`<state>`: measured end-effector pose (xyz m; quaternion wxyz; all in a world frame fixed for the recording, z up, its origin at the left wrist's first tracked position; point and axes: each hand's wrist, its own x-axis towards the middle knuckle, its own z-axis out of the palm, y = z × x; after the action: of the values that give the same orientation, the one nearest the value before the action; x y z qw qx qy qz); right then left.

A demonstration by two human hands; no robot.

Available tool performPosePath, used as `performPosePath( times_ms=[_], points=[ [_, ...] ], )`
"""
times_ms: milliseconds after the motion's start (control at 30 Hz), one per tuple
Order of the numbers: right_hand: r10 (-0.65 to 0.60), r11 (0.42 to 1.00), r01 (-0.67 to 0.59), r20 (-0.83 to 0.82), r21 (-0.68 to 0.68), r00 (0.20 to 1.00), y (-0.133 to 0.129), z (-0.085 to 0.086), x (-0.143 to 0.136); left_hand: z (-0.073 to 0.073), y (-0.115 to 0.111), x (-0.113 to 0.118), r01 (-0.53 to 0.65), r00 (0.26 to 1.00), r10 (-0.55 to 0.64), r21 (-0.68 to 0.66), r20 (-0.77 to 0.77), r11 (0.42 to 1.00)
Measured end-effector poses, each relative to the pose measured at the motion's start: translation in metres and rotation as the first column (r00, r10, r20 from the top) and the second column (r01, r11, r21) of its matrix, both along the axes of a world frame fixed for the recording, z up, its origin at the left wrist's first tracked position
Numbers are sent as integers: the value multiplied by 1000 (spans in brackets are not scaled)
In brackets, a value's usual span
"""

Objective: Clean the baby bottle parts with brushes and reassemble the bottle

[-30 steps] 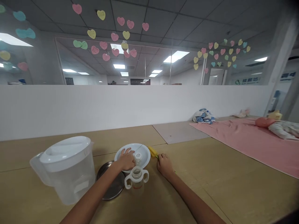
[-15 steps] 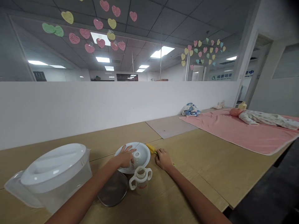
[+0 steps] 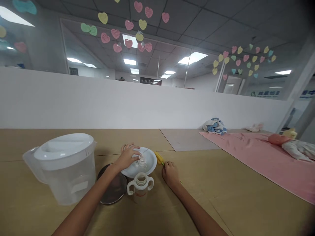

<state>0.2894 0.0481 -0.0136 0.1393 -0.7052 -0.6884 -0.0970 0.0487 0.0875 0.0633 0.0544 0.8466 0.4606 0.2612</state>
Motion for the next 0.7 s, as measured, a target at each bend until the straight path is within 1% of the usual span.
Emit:
performPosePath(
  times_ms=[67,133,233,300,333,400,467,567,633,700],
  points=[
    [-3,1000,3,-4,-2,1000,0,0,1,-5,-6,-2,-73,985,70,17,156,997],
    [-4,1000,4,-9,-3,1000,-1,2,3,-11,-15,-3,-98,938,92,1,334,995],
    [-20,1000,20,-32,3,999,-4,9,4,-18,-32,0,-68,813,79,-41,577,997],
    [-44,998,47,-83,34,996,-6,15,4,-22,-41,3,-77,732,91,-50,676,996],
    [-47,996,55,-115,66,992,-8,18,5,-24,-45,4,-105,703,109,-49,702,993],
    [-23,987,51,-177,153,984,-11,23,5,-29,-51,6,-181,676,151,-36,722,983],
    [61,967,-4,-219,254,974,-16,25,2,-33,-54,7,-244,671,185,-21,718,969],
    [239,920,-153,-208,362,948,-25,24,-6,-40,-57,7,-274,696,199,0,690,962],
    [351,884,-280,-137,375,926,-31,23,-12,-43,-59,8,-266,719,187,16,669,964],
    [436,849,-390,-55,357,898,-34,22,-16,-45,-60,9,-248,738,171,27,653,968]
  ],
)
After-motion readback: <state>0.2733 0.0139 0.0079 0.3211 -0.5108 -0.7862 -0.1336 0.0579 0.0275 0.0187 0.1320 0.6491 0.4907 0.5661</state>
